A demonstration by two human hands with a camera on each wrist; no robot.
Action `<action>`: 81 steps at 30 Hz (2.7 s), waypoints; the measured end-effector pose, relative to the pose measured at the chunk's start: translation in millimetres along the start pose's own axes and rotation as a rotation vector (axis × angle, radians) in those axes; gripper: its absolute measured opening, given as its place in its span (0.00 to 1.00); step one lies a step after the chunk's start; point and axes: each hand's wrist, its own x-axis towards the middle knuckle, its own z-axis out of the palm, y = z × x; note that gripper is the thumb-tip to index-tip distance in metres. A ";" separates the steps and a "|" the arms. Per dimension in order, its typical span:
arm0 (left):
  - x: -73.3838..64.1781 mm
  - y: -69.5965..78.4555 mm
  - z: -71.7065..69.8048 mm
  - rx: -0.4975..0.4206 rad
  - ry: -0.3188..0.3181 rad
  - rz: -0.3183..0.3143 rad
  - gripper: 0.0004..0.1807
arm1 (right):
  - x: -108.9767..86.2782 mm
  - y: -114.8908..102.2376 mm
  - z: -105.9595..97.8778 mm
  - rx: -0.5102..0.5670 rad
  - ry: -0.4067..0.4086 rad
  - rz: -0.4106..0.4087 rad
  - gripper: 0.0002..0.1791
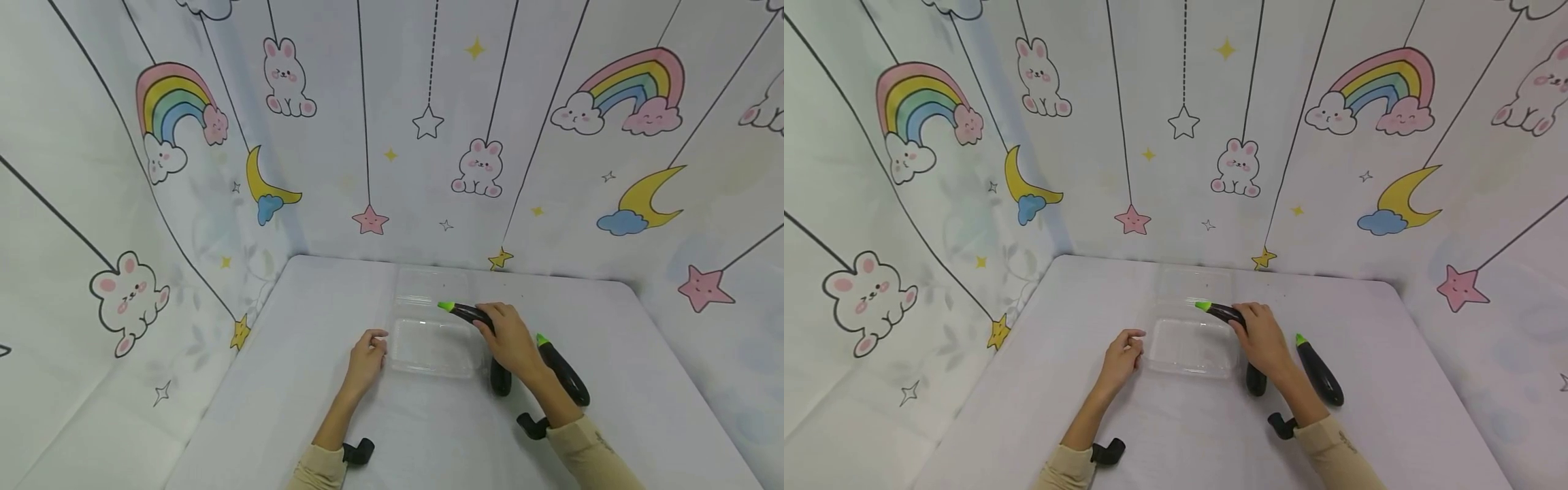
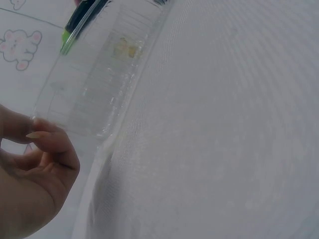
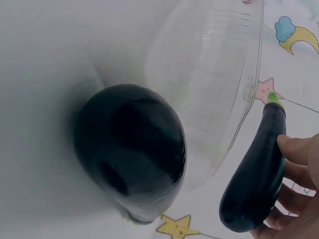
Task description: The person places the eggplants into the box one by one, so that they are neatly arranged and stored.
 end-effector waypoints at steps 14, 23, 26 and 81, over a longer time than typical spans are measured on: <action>-1.0 -0.6 1.4 0.039 0.000 -0.002 0.16 | 11.3 -3.9 13.0 -0.012 -0.045 -0.008 0.23; -1.9 0.6 -0.6 0.030 -0.024 0.009 0.16 | 20.3 -10.2 21.6 -0.017 -0.053 -0.037 0.22; -1.5 0.5 -0.1 0.035 -0.015 0.003 0.16 | 22.6 -14.1 22.9 -0.018 -0.057 -0.047 0.22; -1.8 1.0 -0.9 0.054 -0.012 0.012 0.15 | 39.6 -25.1 72.9 -0.083 -0.092 -0.088 0.20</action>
